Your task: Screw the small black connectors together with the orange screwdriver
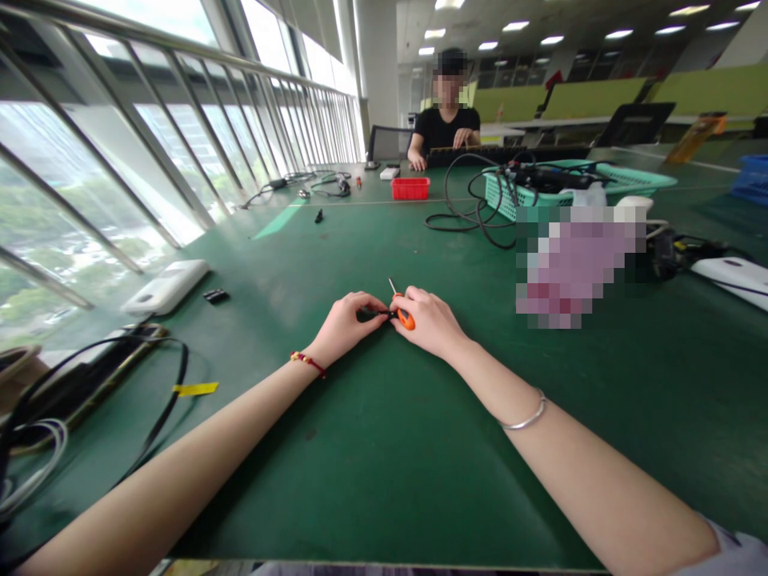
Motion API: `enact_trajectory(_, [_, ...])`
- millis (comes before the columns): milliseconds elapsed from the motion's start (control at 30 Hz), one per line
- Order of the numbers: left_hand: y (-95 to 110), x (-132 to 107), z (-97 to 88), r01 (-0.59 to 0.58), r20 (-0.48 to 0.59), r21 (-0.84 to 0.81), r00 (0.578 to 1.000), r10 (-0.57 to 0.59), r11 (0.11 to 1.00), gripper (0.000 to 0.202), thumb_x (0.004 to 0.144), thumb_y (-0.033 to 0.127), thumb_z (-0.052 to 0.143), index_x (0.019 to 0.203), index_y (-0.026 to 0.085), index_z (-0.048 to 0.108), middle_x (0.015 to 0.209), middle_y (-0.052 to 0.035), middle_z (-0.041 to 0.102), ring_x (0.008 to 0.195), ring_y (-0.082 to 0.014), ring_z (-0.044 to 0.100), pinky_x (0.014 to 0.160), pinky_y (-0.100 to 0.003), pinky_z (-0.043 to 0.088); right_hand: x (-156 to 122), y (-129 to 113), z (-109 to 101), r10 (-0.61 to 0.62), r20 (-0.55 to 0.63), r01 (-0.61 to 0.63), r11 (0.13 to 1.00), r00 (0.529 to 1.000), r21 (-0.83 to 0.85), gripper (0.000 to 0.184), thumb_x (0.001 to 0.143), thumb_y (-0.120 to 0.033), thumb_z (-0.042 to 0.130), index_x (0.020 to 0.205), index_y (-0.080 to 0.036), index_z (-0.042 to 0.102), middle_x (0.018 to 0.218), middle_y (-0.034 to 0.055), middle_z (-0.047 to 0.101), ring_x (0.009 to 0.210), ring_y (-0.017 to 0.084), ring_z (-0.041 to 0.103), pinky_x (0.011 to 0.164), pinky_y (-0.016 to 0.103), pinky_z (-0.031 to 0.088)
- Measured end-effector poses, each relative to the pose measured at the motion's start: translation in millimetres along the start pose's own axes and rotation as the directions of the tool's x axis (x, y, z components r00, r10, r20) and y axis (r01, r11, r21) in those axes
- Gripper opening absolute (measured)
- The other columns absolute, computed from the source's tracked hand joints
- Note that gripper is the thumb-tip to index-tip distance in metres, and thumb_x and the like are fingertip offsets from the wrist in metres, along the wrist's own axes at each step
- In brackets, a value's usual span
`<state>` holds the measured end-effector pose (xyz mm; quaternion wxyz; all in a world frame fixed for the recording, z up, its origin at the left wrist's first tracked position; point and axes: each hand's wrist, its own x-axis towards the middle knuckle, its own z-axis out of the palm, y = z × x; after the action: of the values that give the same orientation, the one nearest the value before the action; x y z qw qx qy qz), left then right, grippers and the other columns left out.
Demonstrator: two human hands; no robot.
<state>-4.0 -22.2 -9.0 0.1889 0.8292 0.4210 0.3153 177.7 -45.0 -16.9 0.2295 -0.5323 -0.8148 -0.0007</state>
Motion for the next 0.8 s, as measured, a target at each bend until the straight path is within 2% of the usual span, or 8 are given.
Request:
enact_trajectory(133, [-0.1,-0.6,0.9,-0.007,-0.007,0.032,1.000,0.007,0.999,0.007,0.076,0.021,0.063,0.080,0.018,0.068,0.083,-0.0028,0.068,0.084,-0.0183,0.060,0.079,-0.031,0.047,-0.4,1.1,0.4,0.005,0.000,-0.005,0.999,1.000,0.043,0.016,0.081,-0.031,0.057,0.094,-0.022,0.063,0.091,0.0038,0.057,0.081,0.018,0.057,0.070,0.028,0.043])
enact_trajectory(267, [2.3,-1.3,0.5,0.029,-0.015,0.038,0.999,-0.028,0.999,0.009,0.076,0.023,0.062,0.080,0.018,0.069,0.083,-0.0027,0.069,0.083,-0.0177,0.062,0.078,-0.029,0.049,-0.7,2.9,-0.6,0.071,-0.057,-0.062,0.986,0.996,0.157,0.017,0.082,-0.037,0.056,0.091,-0.023,0.062,0.090,0.0022,0.057,0.076,0.016,0.057,0.067,0.027,0.042])
enact_trajectory(333, [2.0,-1.4,-3.5,0.083,-0.013,0.036,0.997,-0.082,0.996,0.010,0.075,0.024,0.062,0.080,0.018,0.069,0.082,-0.0029,0.070,0.081,-0.0175,0.063,0.076,-0.028,0.050,-0.7,4.9,-1.0,0.102,-0.096,-0.081,0.976,0.990,0.203,0.016,0.082,-0.036,0.055,0.088,-0.023,0.062,0.087,0.0018,0.057,0.075,0.016,0.057,0.067,0.027,0.042])
enact_trajectory(433, [-6.3,-4.0,-19.2,0.231,-0.021,0.053,0.973,-0.230,0.971,0.014,0.075,0.029,0.062,0.079,0.018,0.070,0.082,-0.0031,0.072,0.078,-0.0174,0.065,0.074,-0.027,0.050,-0.8,7.2,-1.4,0.127,-0.120,-0.096,0.966,0.985,0.239,0.014,0.081,-0.034,0.055,0.084,-0.022,0.062,0.085,0.0016,0.056,0.075,0.016,0.057,0.069,0.027,0.042])
enact_trajectory(600, [-40.5,-28.0,-72.4,0.476,-0.130,0.168,0.879,-0.460,0.863,0.022,0.072,0.038,0.063,0.081,0.020,0.071,0.083,-0.0033,0.073,0.082,-0.0197,0.066,0.075,-0.027,0.049,-2.3,5.4,-1.0,0.125,-0.100,-0.100,0.969,0.987,0.224,0.014,0.081,-0.035,0.056,0.084,-0.023,0.062,0.084,0.0009,0.055,0.070,0.015,0.055,0.066,0.027,0.040])
enact_trajectory(633, [-47.6,-35.6,-85.0,0.527,-0.161,0.186,0.849,-0.504,0.829,0.024,0.071,0.039,0.063,0.082,0.020,0.071,0.084,-0.0036,0.073,0.082,-0.0201,0.066,0.074,-0.027,0.049,-2.6,4.8,-0.8,0.121,-0.094,-0.098,0.971,0.988,0.220,0.014,0.081,-0.035,0.056,0.084,-0.023,0.062,0.084,0.0008,0.055,0.070,0.014,0.054,0.065,0.027,0.040])
enact_trajectory(700, [-58.6,-51.0,-108.9,0.647,-0.242,0.227,0.762,-0.601,0.728,0.030,0.071,0.043,0.062,0.088,0.020,0.071,0.086,-0.0040,0.073,0.083,-0.0216,0.066,0.070,-0.027,0.048,-3.0,4.3,-0.2,0.117,-0.084,-0.096,0.972,0.990,0.216,0.014,0.081,-0.035,0.055,0.084,-0.023,0.062,0.084,0.0007,0.055,0.070,0.014,0.055,0.064,0.027,0.040])
enact_trajectory(800, [-64.4,-68.1,-134.6,0.760,-0.389,0.287,0.649,-0.655,0.583,0.032,0.072,0.044,0.060,0.093,0.022,0.071,0.094,-0.0033,0.073,0.086,-0.0227,0.065,0.068,-0.028,0.046,-3.2,5.1,0.6,0.107,-0.084,-0.087,0.974,0.991,0.211,0.014,0.081,-0.036,0.056,0.085,-0.023,0.062,0.085,0.0007,0.055,0.071,0.014,0.055,0.065,0.027,0.040])
